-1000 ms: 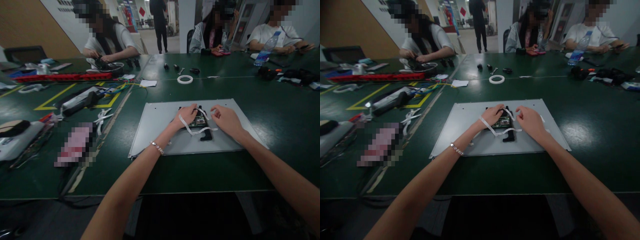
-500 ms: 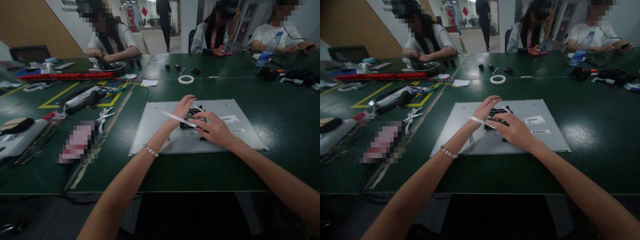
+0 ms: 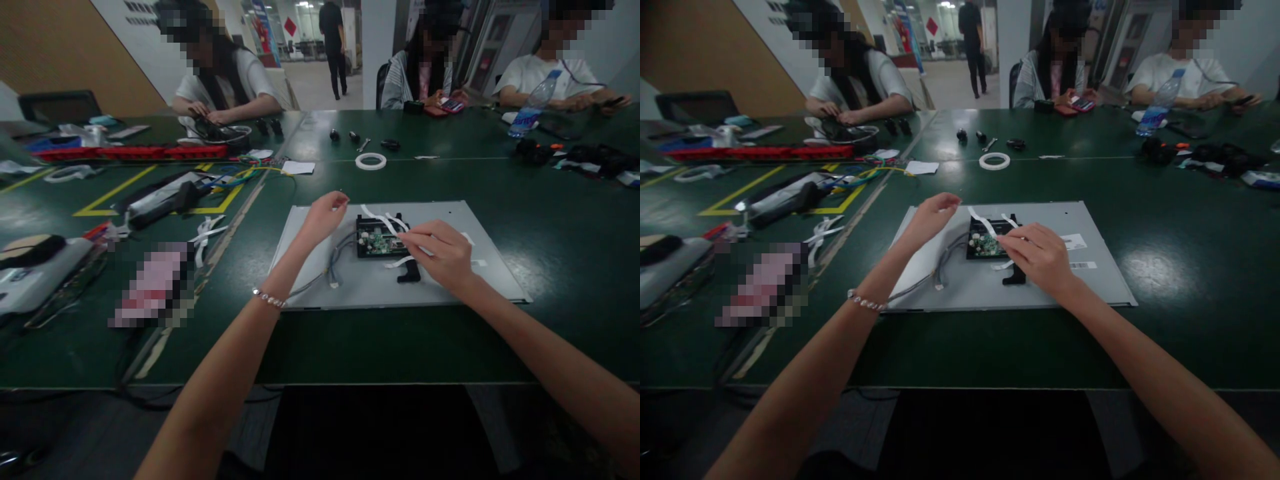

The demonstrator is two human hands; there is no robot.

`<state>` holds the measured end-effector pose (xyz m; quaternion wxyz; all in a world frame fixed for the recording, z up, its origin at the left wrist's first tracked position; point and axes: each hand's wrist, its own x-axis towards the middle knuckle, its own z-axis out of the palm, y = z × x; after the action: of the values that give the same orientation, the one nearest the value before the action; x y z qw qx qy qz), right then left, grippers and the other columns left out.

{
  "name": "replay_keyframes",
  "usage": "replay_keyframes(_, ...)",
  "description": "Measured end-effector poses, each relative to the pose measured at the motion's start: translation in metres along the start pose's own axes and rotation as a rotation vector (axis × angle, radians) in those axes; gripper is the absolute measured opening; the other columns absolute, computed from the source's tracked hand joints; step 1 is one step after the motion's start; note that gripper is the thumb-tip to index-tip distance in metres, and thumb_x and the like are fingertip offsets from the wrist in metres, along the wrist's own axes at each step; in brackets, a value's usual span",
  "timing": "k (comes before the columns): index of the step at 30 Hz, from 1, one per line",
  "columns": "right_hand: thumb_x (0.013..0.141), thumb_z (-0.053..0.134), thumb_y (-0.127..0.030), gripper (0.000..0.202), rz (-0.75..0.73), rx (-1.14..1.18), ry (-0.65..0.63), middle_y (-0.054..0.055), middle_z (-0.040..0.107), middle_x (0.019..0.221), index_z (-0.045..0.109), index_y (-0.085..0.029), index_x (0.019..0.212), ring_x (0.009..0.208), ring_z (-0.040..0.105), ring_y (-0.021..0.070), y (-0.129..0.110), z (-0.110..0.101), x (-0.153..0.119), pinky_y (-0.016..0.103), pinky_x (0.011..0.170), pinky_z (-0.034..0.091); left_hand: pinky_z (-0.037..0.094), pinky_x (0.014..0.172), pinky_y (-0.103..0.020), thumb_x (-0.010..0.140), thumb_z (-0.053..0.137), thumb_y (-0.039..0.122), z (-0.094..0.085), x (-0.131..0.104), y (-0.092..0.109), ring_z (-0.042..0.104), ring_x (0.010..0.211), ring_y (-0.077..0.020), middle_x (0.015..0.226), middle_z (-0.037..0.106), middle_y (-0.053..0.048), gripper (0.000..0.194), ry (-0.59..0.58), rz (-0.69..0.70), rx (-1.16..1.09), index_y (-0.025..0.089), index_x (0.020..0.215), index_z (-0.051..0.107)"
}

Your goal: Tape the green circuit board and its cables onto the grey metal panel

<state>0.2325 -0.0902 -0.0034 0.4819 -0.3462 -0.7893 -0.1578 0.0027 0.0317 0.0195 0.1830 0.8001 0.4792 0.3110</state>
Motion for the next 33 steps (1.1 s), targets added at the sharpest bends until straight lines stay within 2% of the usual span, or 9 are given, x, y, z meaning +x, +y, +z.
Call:
replay_keyframes(3, 0.086, 0.058, -0.016, 0.018, 0.048, -0.038, -0.058, 0.004, 0.068, 0.092, 0.068, -0.022, 0.100, 0.081, 0.060, 0.0145, 0.003, 0.001, -0.001, 0.031, 0.071, 0.049, 0.048, 0.082, -0.031, 0.081, 0.051, 0.027, -0.018, -0.013, -0.009, 0.063, 0.089, -0.0196, 0.098, 0.068, -0.009, 0.027, -0.118, -0.019, 0.076, 0.013, 0.100, 0.064)
replay_keyframes(6, 0.088, 0.055, -0.019, 0.019, 0.089, -0.065, -0.163, 0.005, 0.067, 0.095, 0.068, -0.023, 0.100, 0.084, 0.059, 0.0165, 0.002, 0.003, 0.000, 0.034, 0.074, 0.048, 0.047, 0.072, -0.028, 0.077, 0.057, 0.036, -0.031, -0.023, -0.013, 0.063, 0.081, -0.0193, 0.089, 0.068, -0.007, 0.031, -0.351, -0.040, 0.149, 0.014, 0.098, 0.064)
replay_keyframes(9, 0.089, 0.053, -0.020, 0.019, 0.081, -0.090, -0.230, 0.006, 0.067, 0.097, 0.068, -0.022, 0.101, 0.087, 0.059, 0.0180, -0.003, 0.005, 0.004, 0.036, 0.075, 0.047, 0.044, 0.067, -0.025, 0.072, 0.062, 0.041, -0.038, -0.026, -0.014, 0.062, 0.077, -0.0180, 0.084, 0.068, -0.005, 0.031, -0.547, -0.019, 0.175, 0.017, 0.093, 0.063)
replay_keyframes(11, 0.090, 0.051, -0.020, 0.020, 0.058, -0.110, -0.248, 0.006, 0.067, 0.098, 0.068, -0.022, 0.100, 0.089, 0.059, 0.0184, -0.007, 0.005, 0.009, 0.036, 0.077, 0.047, 0.043, 0.064, -0.025, 0.068, 0.066, 0.039, -0.038, -0.027, -0.015, 0.061, 0.074, -0.0174, 0.082, 0.067, -0.004, 0.031, -0.597, 0.003, 0.188, 0.018, 0.091, 0.062)
replay_keyframes(17, 0.092, 0.049, -0.020, 0.021, -0.050, -0.153, -0.270, 0.006, 0.067, 0.098, 0.069, -0.021, 0.100, 0.091, 0.058, 0.0183, -0.015, 0.015, 0.023, 0.035, 0.078, 0.046, 0.040, 0.061, -0.026, 0.065, 0.068, 0.034, -0.036, -0.027, -0.018, 0.058, 0.068, -0.0163, 0.074, 0.065, -0.003, 0.026, -0.621, 0.038, 0.192, 0.016, 0.084, 0.064)
replay_keyframes(20, 0.093, 0.047, -0.020, 0.022, -0.097, -0.201, -0.304, 0.007, 0.067, 0.098, 0.069, -0.018, 0.100, 0.090, 0.057, 0.0186, -0.022, 0.024, 0.030, 0.034, 0.077, 0.044, 0.040, 0.059, -0.024, 0.072, 0.063, 0.039, -0.042, -0.028, -0.022, 0.056, 0.063, -0.0135, 0.071, 0.065, -0.002, 0.024, -0.652, 0.029, 0.084, 0.017, 0.082, 0.065)
replay_keyframes(25, 0.094, 0.045, -0.018, 0.024, -0.112, -0.224, -0.366, 0.007, 0.067, 0.099, 0.068, -0.018, 0.100, 0.092, 0.057, 0.0185, -0.036, 0.042, 0.032, 0.034, 0.077, 0.042, 0.038, 0.051, -0.022, 0.086, 0.049, 0.036, -0.048, -0.029, -0.026, 0.049, 0.052, -0.0090, 0.062, 0.059, -0.003, 0.028, -0.408, -0.101, -0.099, 0.014, 0.078, 0.064)
replay_keyframes(29, 0.092, 0.047, -0.016, 0.022, -0.124, -0.249, -0.424, 0.007, 0.066, 0.096, 0.068, -0.017, 0.096, 0.089, 0.056, 0.0189, -0.044, 0.050, 0.026, 0.034, 0.075, 0.040, 0.039, 0.052, -0.021, 0.084, 0.051, 0.031, -0.042, -0.029, -0.021, 0.049, 0.052, -0.0087, 0.063, 0.059, -0.002, 0.020, -0.387, -0.025, -0.190, 0.014, 0.082, 0.063)
replay_keyframes(33, 0.092, 0.047, -0.014, 0.021, -0.137, -0.266, -0.502, 0.007, 0.066, 0.094, 0.067, -0.016, 0.092, 0.087, 0.055, 0.0188, -0.050, 0.053, 0.025, 0.034, 0.074, 0.038, 0.043, 0.061, -0.024, 0.080, 0.053, 0.029, -0.032, -0.030, -0.021, 0.056, 0.062, -0.0116, 0.070, 0.064, -0.003, 0.018, -0.406, 0.099, -0.061, 0.015, 0.082, 0.064)
